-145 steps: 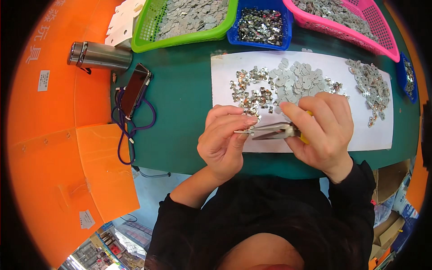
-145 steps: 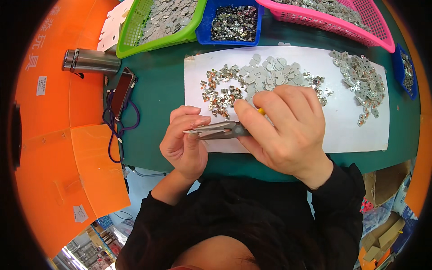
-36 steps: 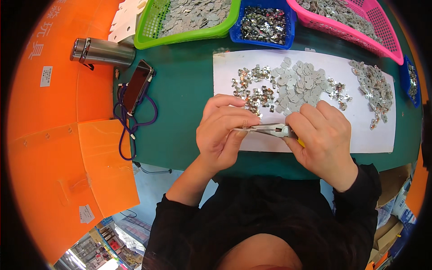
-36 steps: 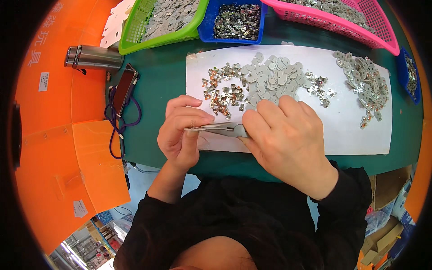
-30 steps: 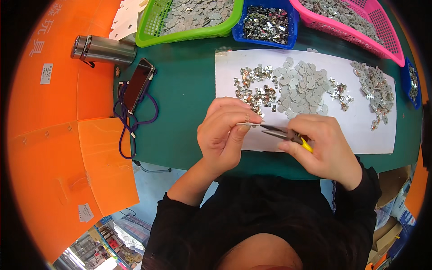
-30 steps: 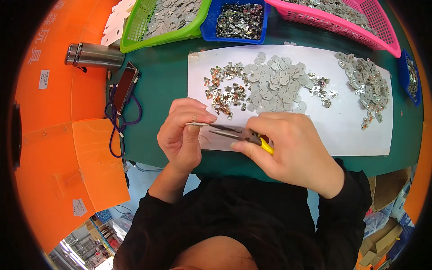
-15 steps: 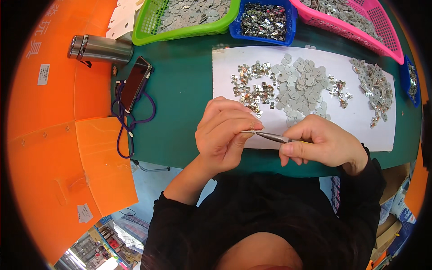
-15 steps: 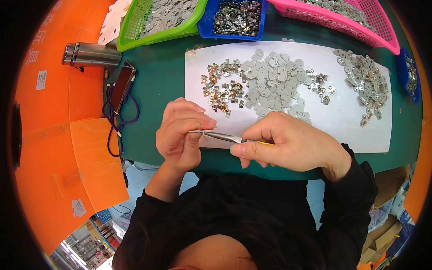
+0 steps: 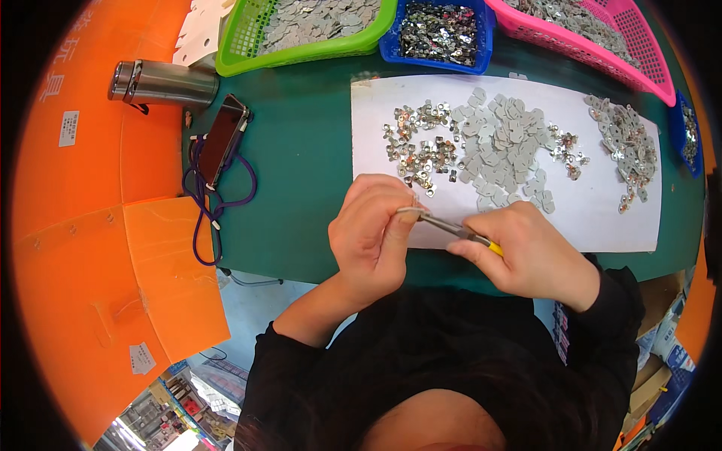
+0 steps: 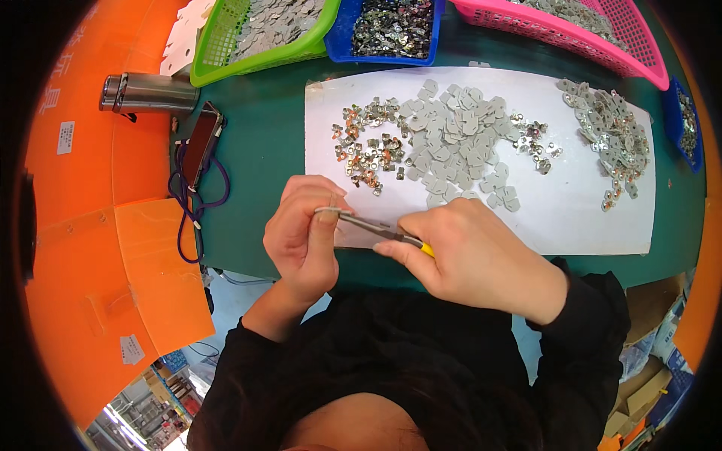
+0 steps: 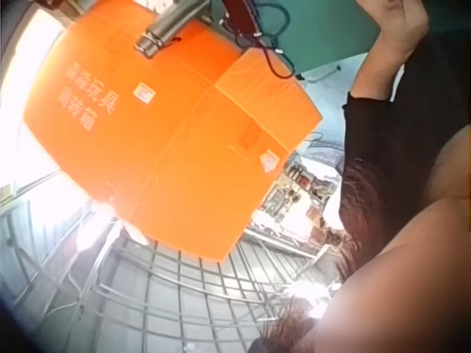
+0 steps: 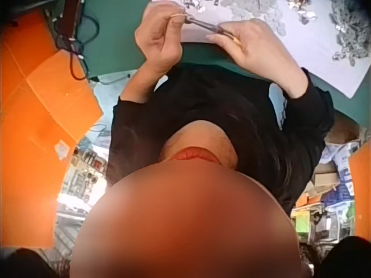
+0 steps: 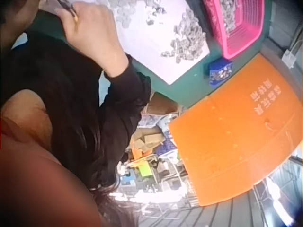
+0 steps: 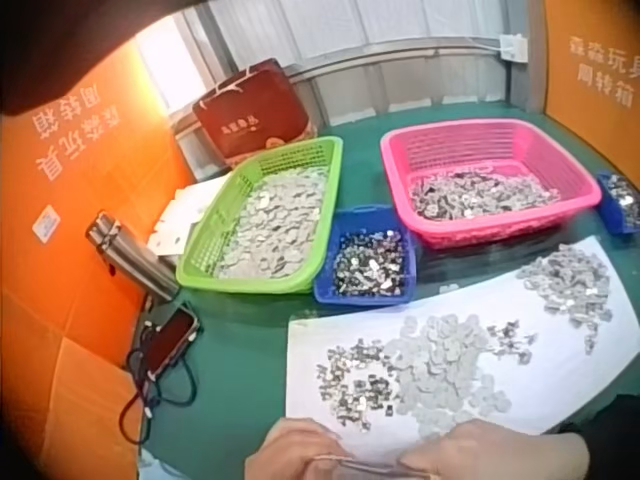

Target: Using pliers to manipulate and assemble small silver-colored toy components at a factory workbench.

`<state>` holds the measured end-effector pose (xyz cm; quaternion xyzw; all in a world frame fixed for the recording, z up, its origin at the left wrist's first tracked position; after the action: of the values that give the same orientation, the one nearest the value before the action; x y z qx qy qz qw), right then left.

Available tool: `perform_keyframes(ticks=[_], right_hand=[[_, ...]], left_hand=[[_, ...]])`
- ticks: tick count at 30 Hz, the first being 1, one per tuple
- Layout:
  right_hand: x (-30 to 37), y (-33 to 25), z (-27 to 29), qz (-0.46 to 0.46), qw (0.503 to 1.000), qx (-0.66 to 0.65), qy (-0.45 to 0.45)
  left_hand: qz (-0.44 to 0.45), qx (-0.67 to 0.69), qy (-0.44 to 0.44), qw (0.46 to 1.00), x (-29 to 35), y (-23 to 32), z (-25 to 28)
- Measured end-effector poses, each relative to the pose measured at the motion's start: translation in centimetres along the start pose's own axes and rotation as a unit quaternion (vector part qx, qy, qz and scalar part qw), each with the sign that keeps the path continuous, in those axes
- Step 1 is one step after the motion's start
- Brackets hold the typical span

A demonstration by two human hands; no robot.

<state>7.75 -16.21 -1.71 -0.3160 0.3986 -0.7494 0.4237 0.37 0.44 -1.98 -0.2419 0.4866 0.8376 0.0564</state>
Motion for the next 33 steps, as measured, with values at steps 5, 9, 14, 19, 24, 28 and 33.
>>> perform_keyframes(ticks=[5, 9, 14, 19, 24, 28, 33], right_hand=[[0.2, -0.2, 0.9, -0.005, 0.991, 0.089, 0.104], [0.4, -0.1, 1.7, -0.015, 0.993, 0.001, 0.118], [0.3, -0.3, 1.1, 0.004, 0.992, 0.023, 0.124], [0.3, 0.0, 0.9, -0.005, 0.994, 0.015, 0.110], [0.4, 0.0, 0.6, -0.022, 0.994, -0.006, 0.103], [0.5, 0.0, 0.6, -0.026, 0.992, 0.043, 0.111], [0.5, -0.1, 0.8, -0.022, 0.988, 0.090, 0.125]], left_hand=[[0.019, 0.029, 0.011, 0.999, -0.3, -0.9, -0.4], [0.111, 0.126, -0.022, 0.986, -0.3, -1.1, -0.7], [0.164, 0.172, 0.025, 0.971, -0.2, -0.9, -1.4], [0.170, 0.162, 0.040, 0.971, -0.1, -0.7, -1.6], [0.147, 0.135, 0.048, 0.979, -0.2, -0.5, -1.7], [0.160, 0.128, 0.054, 0.977, 0.0, -0.3, -1.9], [0.164, 0.112, 0.047, 0.979, -0.1, -0.2, -1.7]])
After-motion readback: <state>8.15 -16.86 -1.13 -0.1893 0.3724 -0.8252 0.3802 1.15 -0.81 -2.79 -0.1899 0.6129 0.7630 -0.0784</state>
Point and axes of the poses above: each hand's wrist, its own x-axis away from the middle knuckle, its own z-axis out of the back of the hand, y = z × x, the point moved 4 cm from there along -x, towards the middle knuckle
